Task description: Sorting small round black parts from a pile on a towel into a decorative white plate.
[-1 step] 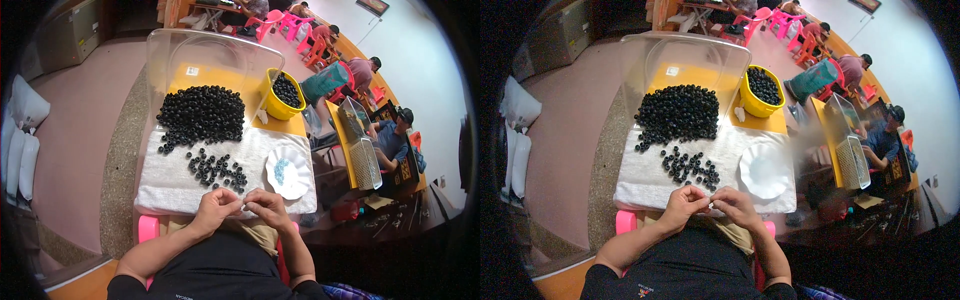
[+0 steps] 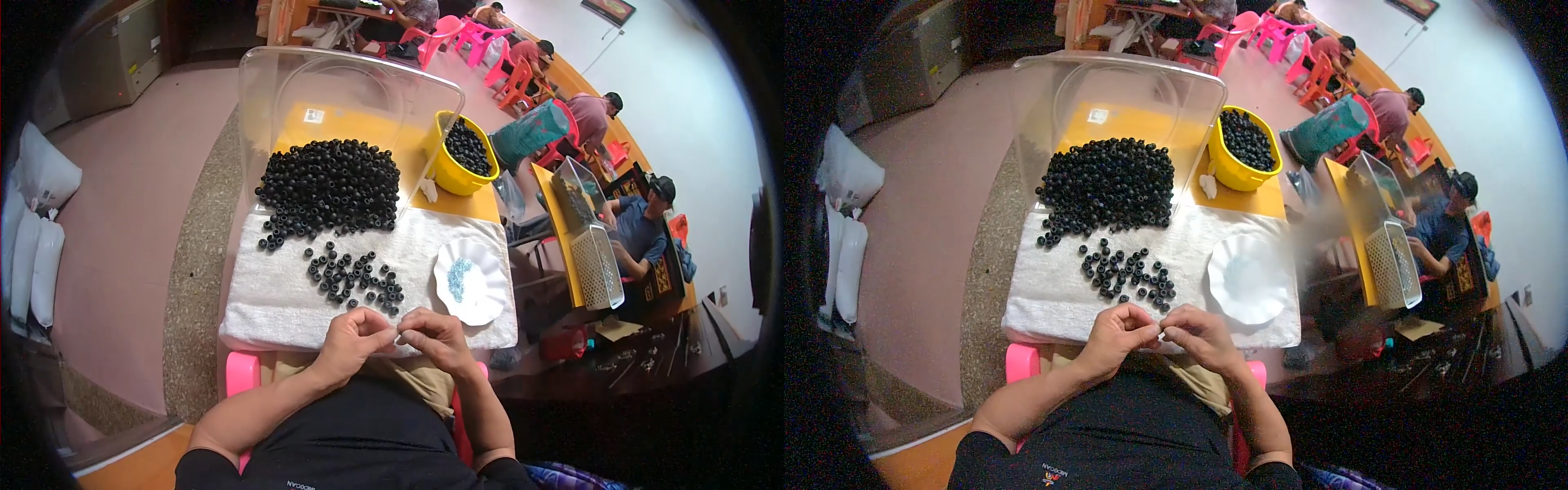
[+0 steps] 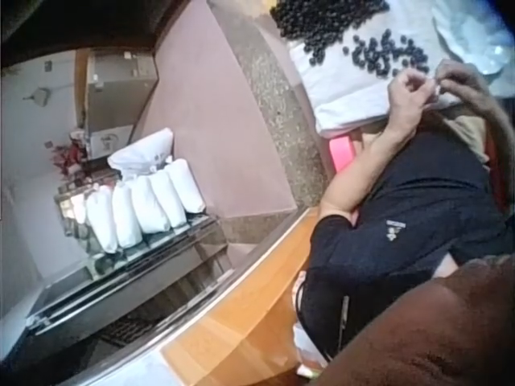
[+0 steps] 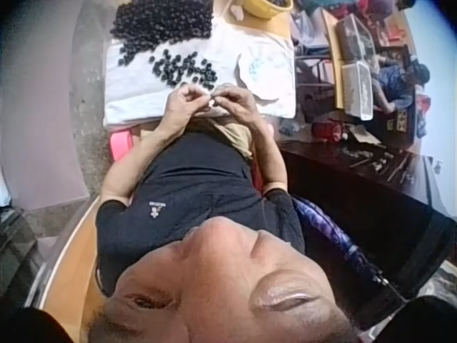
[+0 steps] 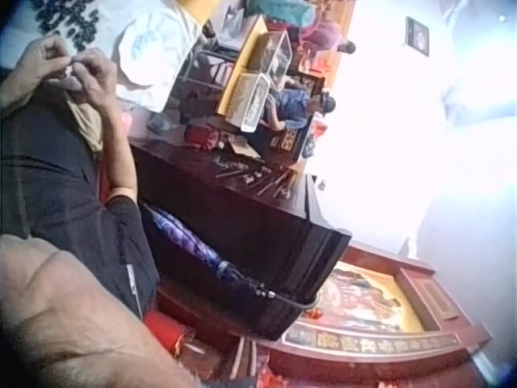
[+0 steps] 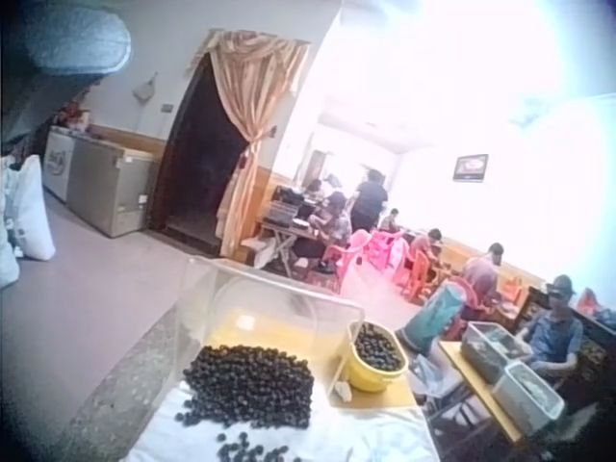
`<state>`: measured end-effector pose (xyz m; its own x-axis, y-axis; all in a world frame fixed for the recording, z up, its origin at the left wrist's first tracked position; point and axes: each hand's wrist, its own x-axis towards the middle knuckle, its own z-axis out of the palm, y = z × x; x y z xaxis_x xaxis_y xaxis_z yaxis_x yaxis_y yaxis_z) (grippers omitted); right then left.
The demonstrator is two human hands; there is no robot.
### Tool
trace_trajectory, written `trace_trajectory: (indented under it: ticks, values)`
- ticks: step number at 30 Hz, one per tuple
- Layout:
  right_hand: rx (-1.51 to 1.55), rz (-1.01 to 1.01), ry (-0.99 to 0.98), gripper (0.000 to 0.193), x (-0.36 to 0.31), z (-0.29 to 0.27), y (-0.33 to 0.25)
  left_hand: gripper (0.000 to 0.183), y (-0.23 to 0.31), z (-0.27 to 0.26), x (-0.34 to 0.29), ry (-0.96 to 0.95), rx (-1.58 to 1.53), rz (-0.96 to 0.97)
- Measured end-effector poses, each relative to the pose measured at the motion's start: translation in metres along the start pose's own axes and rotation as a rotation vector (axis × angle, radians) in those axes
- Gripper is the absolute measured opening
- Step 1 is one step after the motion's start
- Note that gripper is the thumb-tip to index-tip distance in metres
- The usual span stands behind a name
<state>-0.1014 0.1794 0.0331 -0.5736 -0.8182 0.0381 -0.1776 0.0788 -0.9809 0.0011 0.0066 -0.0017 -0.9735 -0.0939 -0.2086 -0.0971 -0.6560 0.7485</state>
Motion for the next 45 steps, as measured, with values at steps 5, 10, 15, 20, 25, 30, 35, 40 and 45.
trace_trajectory:
  ticks: [5, 10, 15, 20, 25, 30, 35, 40, 45]
  values:
    - [0.154, 0.086, -0.019, 0.013, -0.002, 0.000, -0.002, 0.012, -0.001, 0.001, 0.000, -0.092, 0.061, 0.052]
    - [0.216, 0.165, -0.014, 0.012, -0.003, 0.000, -0.004, 0.012, -0.001, 0.001, -0.001, -0.121, 0.153, 0.084]
    - [0.250, 0.203, 0.014, 0.010, -0.005, 0.003, -0.007, 0.011, 0.002, 0.001, -0.002, -0.124, 0.161, 0.072]
    - [-0.138, -0.090, 0.109, 0.013, -0.008, 0.008, 0.009, 0.010, -0.002, -0.001, -0.001, -0.101, 0.091, 0.060]
    - [-0.470, -0.392, 0.262, 0.021, -0.003, 0.024, 0.003, 0.009, -0.005, -0.001, -0.001, -0.064, -0.034, 0.014]
    - [-0.707, -0.529, 0.278, 0.033, -0.003, 0.029, 0.001, 0.009, -0.001, 0.000, -0.002, -0.020, -0.120, -0.023]
    - [-0.864, -0.644, 0.269, 0.036, -0.001, 0.032, -0.004, 0.011, -0.005, -0.003, -0.001, -0.030, -0.101, 0.021]
    - [-0.958, -0.746, 0.241, 0.037, -0.001, 0.029, -0.003, 0.013, -0.006, -0.002, -0.002, -0.034, -0.050, 0.032]
    - [-0.973, -0.757, 0.255, 0.040, -0.003, 0.032, -0.005, 0.013, -0.006, -0.002, -0.002, -0.038, 0.005, 0.045]
